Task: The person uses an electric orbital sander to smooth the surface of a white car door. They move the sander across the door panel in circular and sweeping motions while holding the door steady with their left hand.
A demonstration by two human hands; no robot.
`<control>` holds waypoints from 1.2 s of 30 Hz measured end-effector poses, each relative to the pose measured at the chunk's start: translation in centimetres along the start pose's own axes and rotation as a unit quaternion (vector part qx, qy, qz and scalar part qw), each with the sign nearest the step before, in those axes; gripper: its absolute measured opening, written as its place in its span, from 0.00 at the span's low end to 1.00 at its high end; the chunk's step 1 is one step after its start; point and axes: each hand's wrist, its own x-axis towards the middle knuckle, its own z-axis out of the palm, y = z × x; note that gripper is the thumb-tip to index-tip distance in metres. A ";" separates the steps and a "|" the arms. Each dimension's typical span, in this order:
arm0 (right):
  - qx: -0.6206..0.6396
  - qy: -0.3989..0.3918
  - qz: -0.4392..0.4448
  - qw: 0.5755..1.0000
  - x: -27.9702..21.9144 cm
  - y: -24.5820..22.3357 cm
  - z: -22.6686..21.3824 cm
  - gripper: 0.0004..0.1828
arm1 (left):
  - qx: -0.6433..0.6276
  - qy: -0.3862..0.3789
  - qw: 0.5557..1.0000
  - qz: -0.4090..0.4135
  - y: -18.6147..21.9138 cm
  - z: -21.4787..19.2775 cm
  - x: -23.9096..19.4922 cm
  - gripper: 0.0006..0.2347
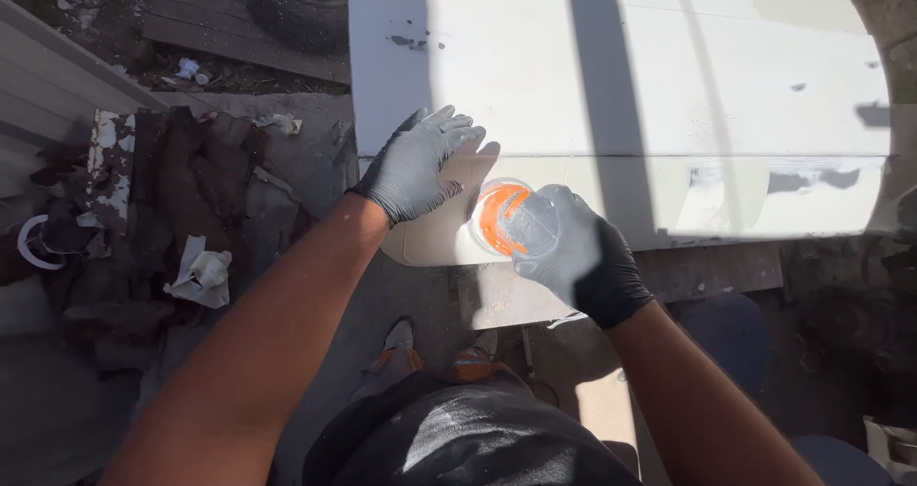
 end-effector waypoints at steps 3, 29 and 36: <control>0.041 0.083 -0.078 0.993 -1.6 -0.1 -0.1 0.37 | 0.097 0.100 0.986 -0.088 -3.3 -3.7 1.8 0.42; -0.106 0.169 -0.179 0.963 -5.1 -1.6 6.5 0.38 | 0.301 0.118 0.904 -0.278 -5.3 -0.8 3.9 0.52; -0.032 0.163 -0.115 0.979 -3.2 0.7 5.3 0.45 | 0.300 0.111 0.905 -0.280 -5.1 -1.0 3.9 0.51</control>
